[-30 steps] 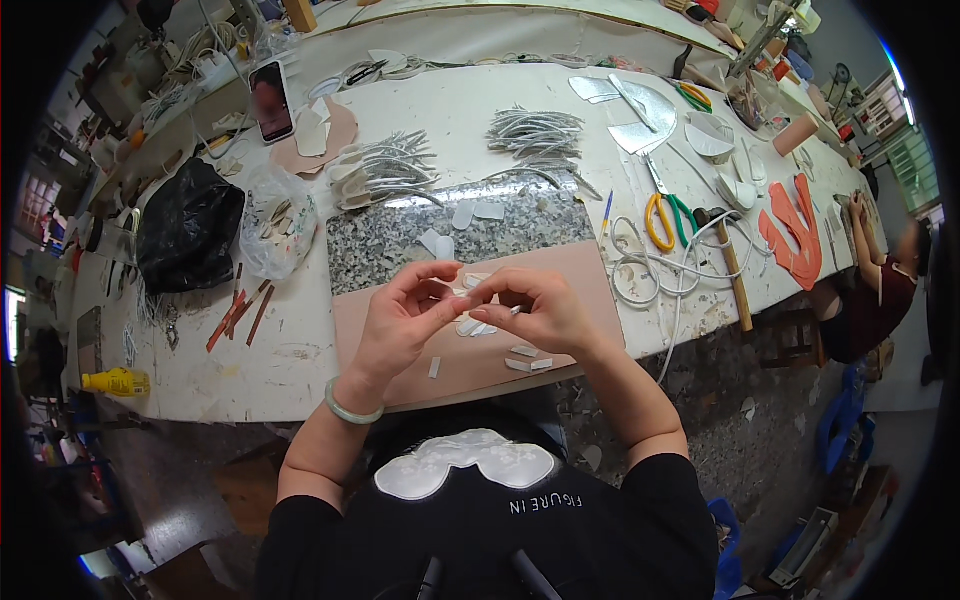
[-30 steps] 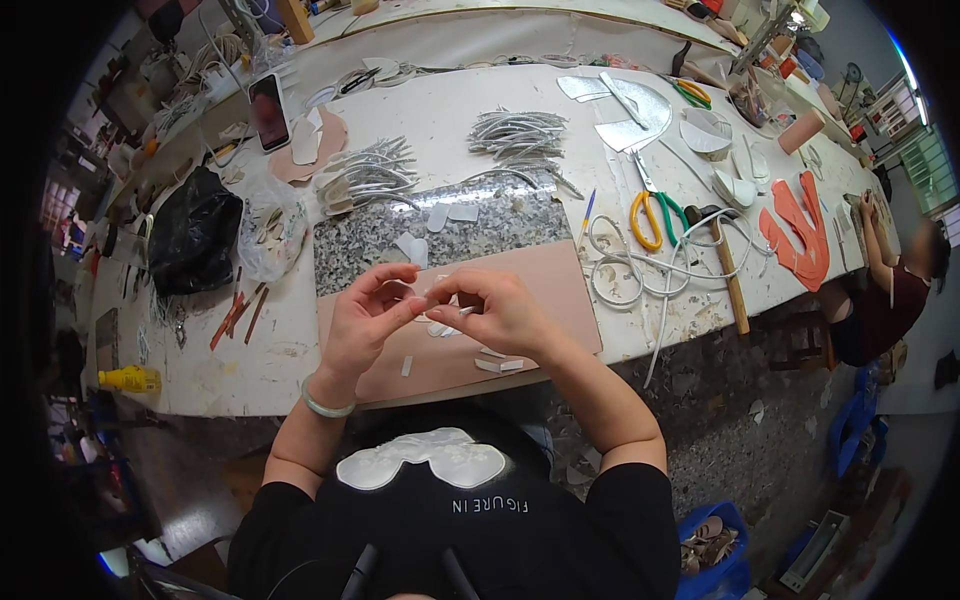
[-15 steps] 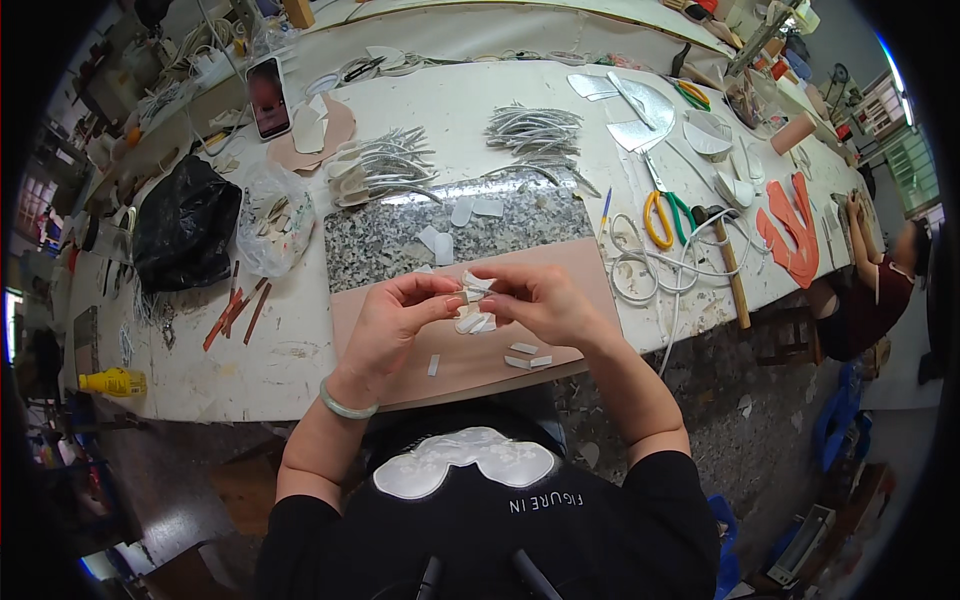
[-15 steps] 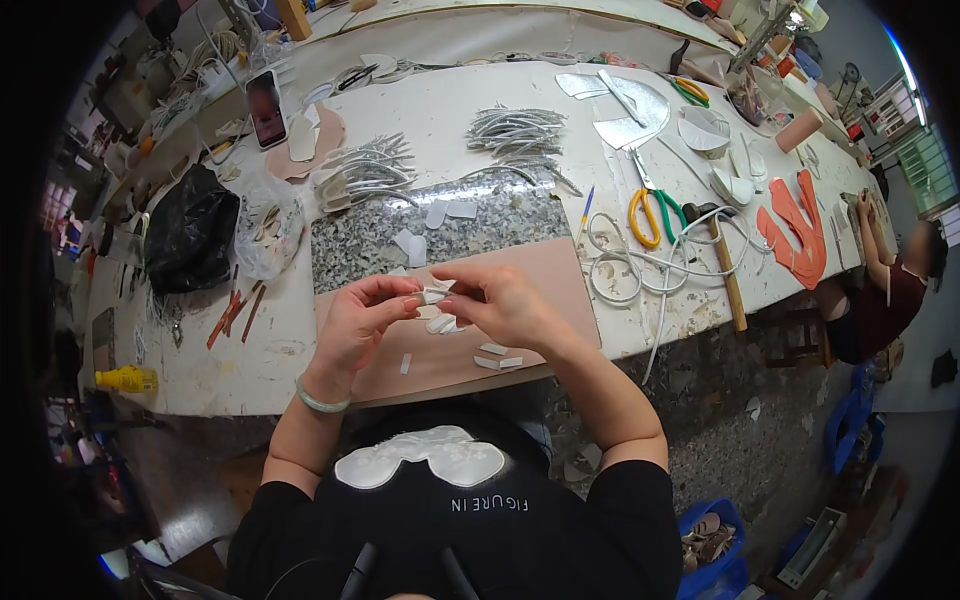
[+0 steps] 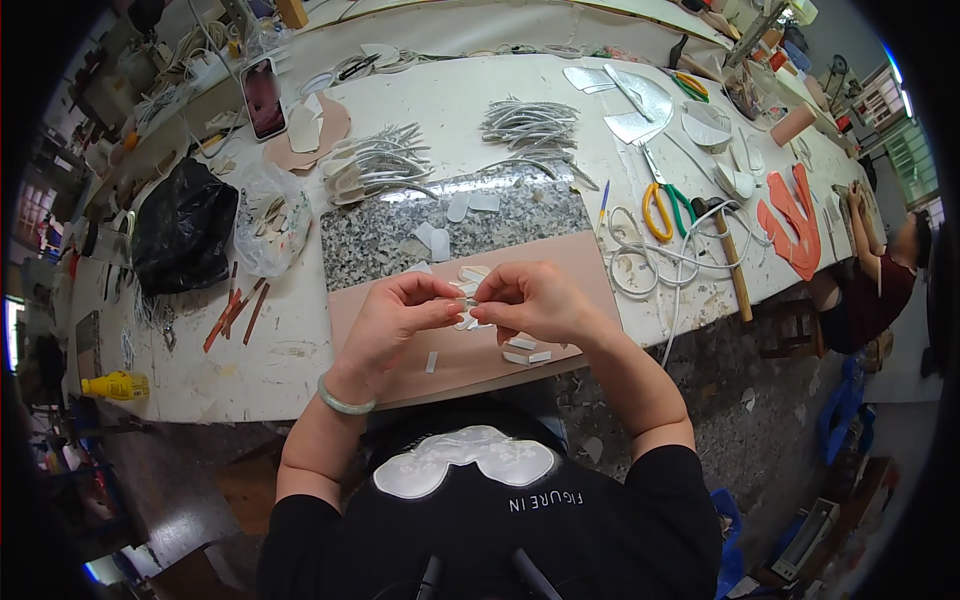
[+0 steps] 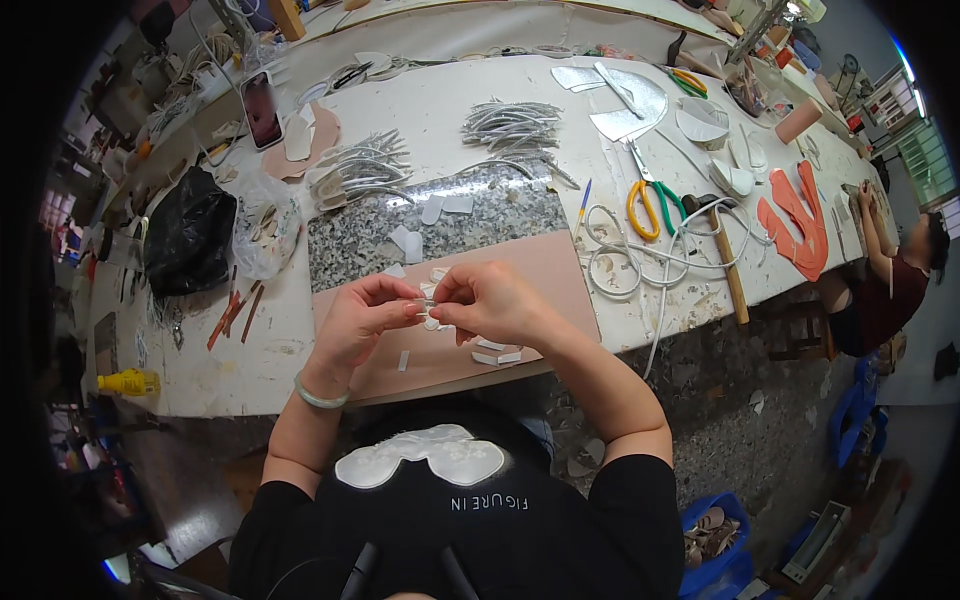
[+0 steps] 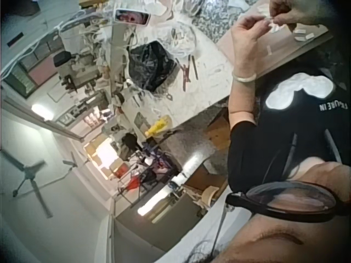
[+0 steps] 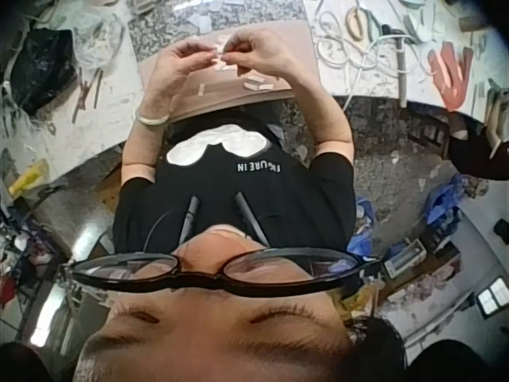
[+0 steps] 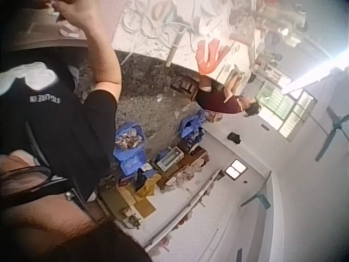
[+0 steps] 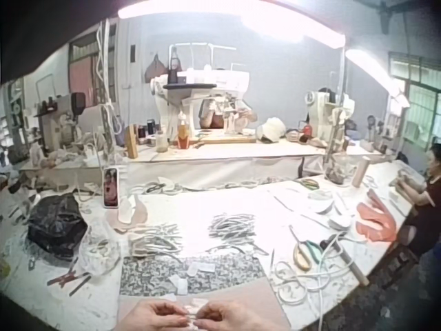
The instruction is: The person assembles small white decorative pieces by hand, repeatedly picking up individual items and attaching them to a central core. They also use a small tool to mark or adjust the pieces and handle a bundle of silver ribbons. The workspace is cluttered with craft supplies, and a smartphone plays a video in the background.
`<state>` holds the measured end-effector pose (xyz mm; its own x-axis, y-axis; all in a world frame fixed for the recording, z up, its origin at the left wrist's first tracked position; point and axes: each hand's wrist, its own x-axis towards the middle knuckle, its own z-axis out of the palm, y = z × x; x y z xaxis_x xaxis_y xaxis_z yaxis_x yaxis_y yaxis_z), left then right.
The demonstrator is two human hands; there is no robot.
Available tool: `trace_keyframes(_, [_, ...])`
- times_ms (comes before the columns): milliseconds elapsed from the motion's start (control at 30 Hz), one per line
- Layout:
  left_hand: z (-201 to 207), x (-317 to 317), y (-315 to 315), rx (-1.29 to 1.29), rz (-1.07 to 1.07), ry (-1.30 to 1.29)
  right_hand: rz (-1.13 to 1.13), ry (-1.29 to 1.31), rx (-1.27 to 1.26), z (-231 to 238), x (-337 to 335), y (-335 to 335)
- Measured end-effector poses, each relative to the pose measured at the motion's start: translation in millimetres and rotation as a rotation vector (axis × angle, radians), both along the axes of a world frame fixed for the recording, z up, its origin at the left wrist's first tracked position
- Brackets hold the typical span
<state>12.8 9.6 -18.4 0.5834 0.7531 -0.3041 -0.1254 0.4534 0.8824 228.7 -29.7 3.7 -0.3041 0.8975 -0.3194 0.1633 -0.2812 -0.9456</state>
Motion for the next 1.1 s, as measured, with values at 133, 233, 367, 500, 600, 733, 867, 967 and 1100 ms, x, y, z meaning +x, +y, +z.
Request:
trace_keyframes(133, [-1.2, -2.2, 2.1, -0.005, -0.035, -0.002, 0.023, -0.025, -0.007, 5.7, -1.5, 0.2])
trace_keyframes(233, [-0.3, -1.8, 3.1, -0.017, -0.031, 0.004, 0.037, -0.041, -0.008, 6.2, -1.5, 1.1])
trace_keyframes(367, [-2.0, -1.9, 3.3, -0.002, -0.028, 0.003, 0.048, -0.05, -0.004, 8.4, -1.2, 1.7])
trace_keyframes(500, [-4.2, -1.8, 3.3, 0.039, -0.024, 0.022, 0.06, -0.014, -0.023, 6.7, -0.1, 2.2])
trace_keyframes(600, [-1.5, -1.0, 2.6, 0.074, -0.034, 0.055, 0.094, -0.084, 0.041, 5.0, -1.2, 1.9])
trace_keyframes(733, [-3.3, -2.1, -0.1, 0.169, -0.053, 0.097, 0.164, -0.206, 0.105, 0.2, -6.0, 4.7])
trace_keyframes(867, [0.6, -8.1, -3.6, 0.133, -0.102, 0.125, 0.173, -0.224, 0.181, -1.3, -10.4, 4.2])
trace_keyframes(967, [5.9, -16.4, -4.6, 0.003, -0.129, 0.134, 0.18, -0.287, 0.397, -9.6, -13.1, -1.6])
trace_keyframes(1100, [14.3, -42.1, 10.2, -0.189, 0.078, 0.032, 0.1, -0.155, 0.439, -11.1, -19.9, -6.6])
